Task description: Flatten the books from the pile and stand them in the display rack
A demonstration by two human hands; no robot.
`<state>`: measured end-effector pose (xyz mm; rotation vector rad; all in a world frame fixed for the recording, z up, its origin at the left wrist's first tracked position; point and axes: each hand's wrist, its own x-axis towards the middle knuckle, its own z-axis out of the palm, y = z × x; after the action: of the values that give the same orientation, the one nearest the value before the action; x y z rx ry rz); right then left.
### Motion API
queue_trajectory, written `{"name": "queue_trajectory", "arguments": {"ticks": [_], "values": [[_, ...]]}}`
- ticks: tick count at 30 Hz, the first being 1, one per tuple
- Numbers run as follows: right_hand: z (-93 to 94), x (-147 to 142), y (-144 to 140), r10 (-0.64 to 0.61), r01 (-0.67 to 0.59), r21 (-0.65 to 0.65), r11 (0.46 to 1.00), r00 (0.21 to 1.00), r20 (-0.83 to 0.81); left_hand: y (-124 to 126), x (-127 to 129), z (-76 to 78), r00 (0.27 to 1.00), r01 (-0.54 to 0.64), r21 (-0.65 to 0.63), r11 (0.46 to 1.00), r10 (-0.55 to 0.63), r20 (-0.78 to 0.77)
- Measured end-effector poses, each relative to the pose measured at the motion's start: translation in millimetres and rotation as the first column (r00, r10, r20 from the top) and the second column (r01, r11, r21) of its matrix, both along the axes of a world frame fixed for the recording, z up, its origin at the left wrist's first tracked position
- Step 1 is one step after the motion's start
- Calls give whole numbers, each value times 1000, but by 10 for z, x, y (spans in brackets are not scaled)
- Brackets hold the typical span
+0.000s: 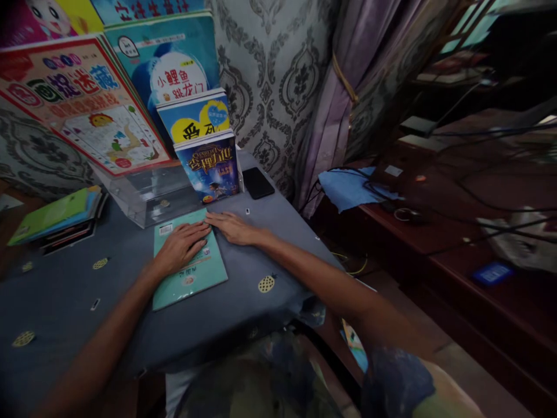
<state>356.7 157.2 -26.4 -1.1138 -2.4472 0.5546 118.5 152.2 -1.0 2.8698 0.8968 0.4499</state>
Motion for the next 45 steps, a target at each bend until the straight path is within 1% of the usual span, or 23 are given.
{"name": "queue_trajectory", "arguments": {"ticks": [10,15,21,25,34,41,45], "values": [[-35,-27,-2,-34,34,31,999,999,4,10,-9,20,1000,2,-35,999,-3,-26],[-46,-21,-61,-56,55,52,997,998,1,-12,-24,12,1000,-2,-34,999,1,-31],[-29,-13,-118,-75,73,59,996,997,34,-43,-31,6,999,22,-13,1000,-22,-28],[-34,-12,-129,-64,63,60,996,998,11,-64,-33,7,999,26,6,1000,-26,-32],[-65,-16,-121,-74,74,65,995,997,0,-82,-25,14,999,23,1,1000,-23,-37],[-78,2,-274,-51,52,67,996,999,-12,-182,-36,35,998,63,-22,998,-63,-6],[-72,5,-321,-55,55,62,997,998,-8,-216,-38,32,998,63,-20,998,-62,3]]}}
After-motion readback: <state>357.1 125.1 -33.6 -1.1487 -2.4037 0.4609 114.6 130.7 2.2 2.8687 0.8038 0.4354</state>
